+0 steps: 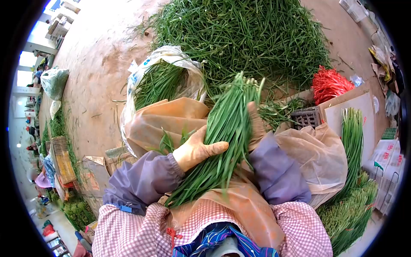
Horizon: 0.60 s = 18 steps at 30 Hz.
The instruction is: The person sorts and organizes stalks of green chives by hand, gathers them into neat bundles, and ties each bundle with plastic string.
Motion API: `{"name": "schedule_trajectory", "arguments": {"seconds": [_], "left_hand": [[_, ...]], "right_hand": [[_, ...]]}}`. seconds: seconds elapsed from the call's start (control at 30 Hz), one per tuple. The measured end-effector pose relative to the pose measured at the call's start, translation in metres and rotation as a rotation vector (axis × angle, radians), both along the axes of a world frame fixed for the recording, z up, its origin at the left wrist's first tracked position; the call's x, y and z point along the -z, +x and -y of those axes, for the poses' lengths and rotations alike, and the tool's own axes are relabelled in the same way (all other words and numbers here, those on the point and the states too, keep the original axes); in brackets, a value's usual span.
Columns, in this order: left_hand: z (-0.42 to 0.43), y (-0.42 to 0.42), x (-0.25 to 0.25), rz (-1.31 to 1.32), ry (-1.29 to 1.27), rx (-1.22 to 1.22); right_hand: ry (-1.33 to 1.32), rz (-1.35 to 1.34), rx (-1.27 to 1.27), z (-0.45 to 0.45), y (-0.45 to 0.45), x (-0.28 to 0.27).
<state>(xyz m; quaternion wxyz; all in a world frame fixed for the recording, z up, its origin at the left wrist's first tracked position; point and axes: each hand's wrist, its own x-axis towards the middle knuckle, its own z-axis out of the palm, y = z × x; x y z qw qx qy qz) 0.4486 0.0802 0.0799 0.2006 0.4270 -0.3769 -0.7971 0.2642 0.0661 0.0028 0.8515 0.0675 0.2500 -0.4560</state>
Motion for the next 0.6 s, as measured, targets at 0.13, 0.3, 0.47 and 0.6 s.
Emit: {"name": "schedule_trajectory", "arguments": {"seconds": [0.13, 0.3, 0.47, 0.6], "left_hand": [[0.012, -0.003, 0.003, 0.135, 0.131, -0.014], [0.042, 0.000, 0.001, 0.203, 0.423, 0.117], [0.093, -0.010, 0.067, 0.315, 0.580, 0.263], [0.093, -0.018, 0.141, 0.350, 0.678, 0.224]], "right_hand": [[0.194, -0.045, -0.016, -0.010, 0.039, 0.031], [0.313, -0.042, 0.128, -0.015, 0.055, 0.026], [0.388, 0.208, -0.236, 0.006, 0.030, 0.107], [0.456, 0.146, -0.186, 0.013, 0.044, 0.172]]}}
